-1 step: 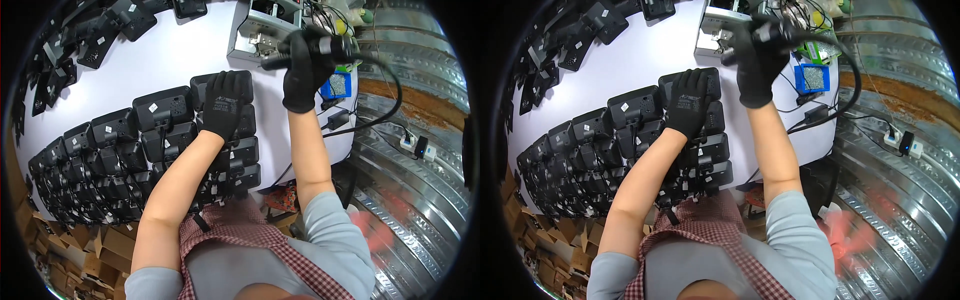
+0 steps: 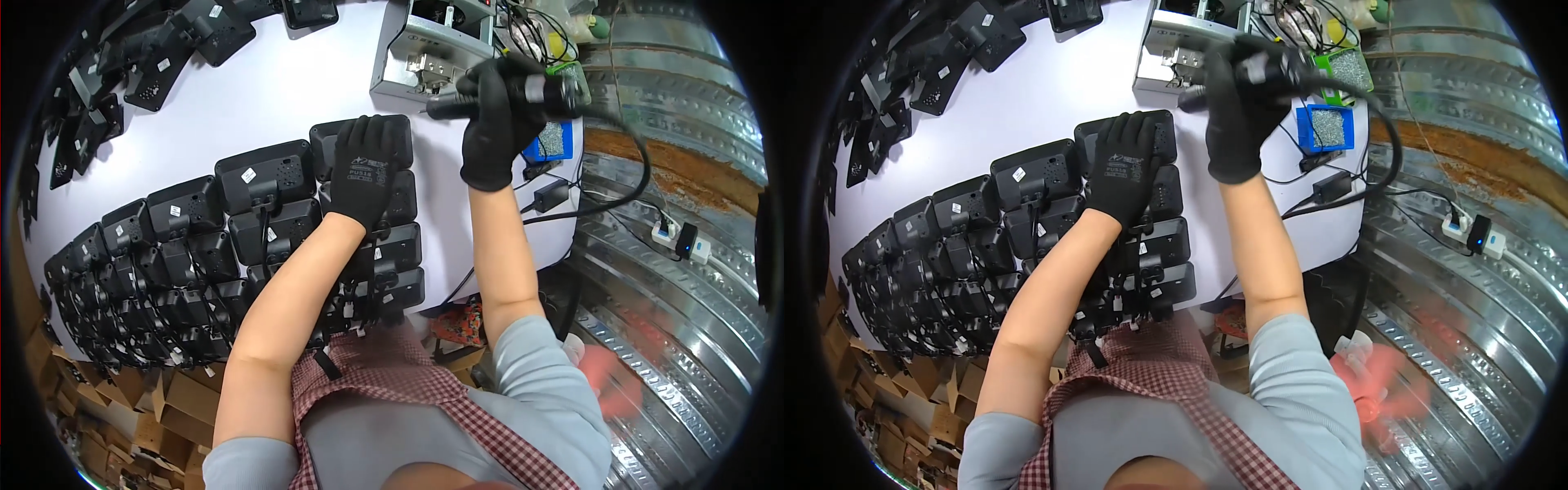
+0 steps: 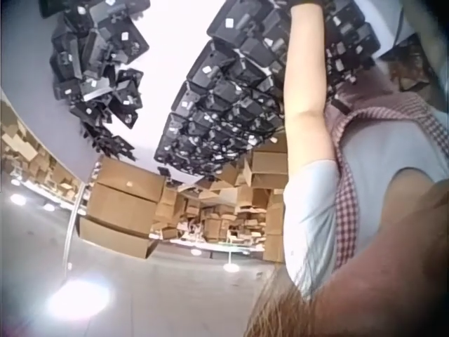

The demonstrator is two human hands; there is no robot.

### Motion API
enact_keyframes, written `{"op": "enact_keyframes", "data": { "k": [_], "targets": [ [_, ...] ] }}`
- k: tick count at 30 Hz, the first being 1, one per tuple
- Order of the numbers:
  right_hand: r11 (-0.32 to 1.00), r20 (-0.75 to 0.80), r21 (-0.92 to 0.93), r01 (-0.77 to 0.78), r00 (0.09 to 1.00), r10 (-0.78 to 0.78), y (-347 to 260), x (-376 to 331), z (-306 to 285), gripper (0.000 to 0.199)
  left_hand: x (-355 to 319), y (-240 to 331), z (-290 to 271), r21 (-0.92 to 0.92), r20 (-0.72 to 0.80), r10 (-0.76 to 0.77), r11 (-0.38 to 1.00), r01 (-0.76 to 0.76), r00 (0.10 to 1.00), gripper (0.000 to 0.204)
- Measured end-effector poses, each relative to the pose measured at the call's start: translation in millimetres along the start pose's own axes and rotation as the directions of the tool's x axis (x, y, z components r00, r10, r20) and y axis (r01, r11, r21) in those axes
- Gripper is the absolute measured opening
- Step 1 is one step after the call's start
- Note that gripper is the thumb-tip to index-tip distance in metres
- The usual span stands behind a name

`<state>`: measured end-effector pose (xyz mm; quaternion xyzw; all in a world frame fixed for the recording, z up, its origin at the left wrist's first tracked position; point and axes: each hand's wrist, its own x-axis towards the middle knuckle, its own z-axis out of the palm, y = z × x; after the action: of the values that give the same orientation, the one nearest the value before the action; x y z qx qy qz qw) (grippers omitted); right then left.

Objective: The person fastens screws into small black plastic enclosures on a workbench using an electric screwdriver.

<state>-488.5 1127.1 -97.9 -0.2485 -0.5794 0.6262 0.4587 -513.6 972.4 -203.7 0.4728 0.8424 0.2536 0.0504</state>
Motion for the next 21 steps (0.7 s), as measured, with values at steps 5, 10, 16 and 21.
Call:
{"op": "enact_keyframes", "data": {
  "k": [5,10,16,21],
  "targets": [
    [0.991,0.072,0.091,0.098,0.992,-0.105,15.4,-18.9,-17.0,0.037,1.0,-1.2,0.6,-0.003,-0.01,0.001,1.0,-0.001,1.0,0.063],
    [0.995,0.044,0.063,0.08,0.996,-0.083,30.0,-20.7,-16.6,0.035,0.9,-1.8,0.8,-0.032,0.006,0.005,0.999,-0.005,1.0,0.063],
    [0.996,0.057,0.064,0.065,0.996,-0.069,30.9,-23.9,-16.3,0.034,-0.7,-1.8,1.6,-0.055,-0.001,-0.001,0.998,0.001,1.0,0.062],
    [0.996,0.049,0.056,0.074,0.996,-0.077,29.4,-27.7,-13.6,0.033,-0.6,-2.8,1.8,-0.074,-0.006,-0.007,0.997,0.007,1.0,0.061]
  ]
}}
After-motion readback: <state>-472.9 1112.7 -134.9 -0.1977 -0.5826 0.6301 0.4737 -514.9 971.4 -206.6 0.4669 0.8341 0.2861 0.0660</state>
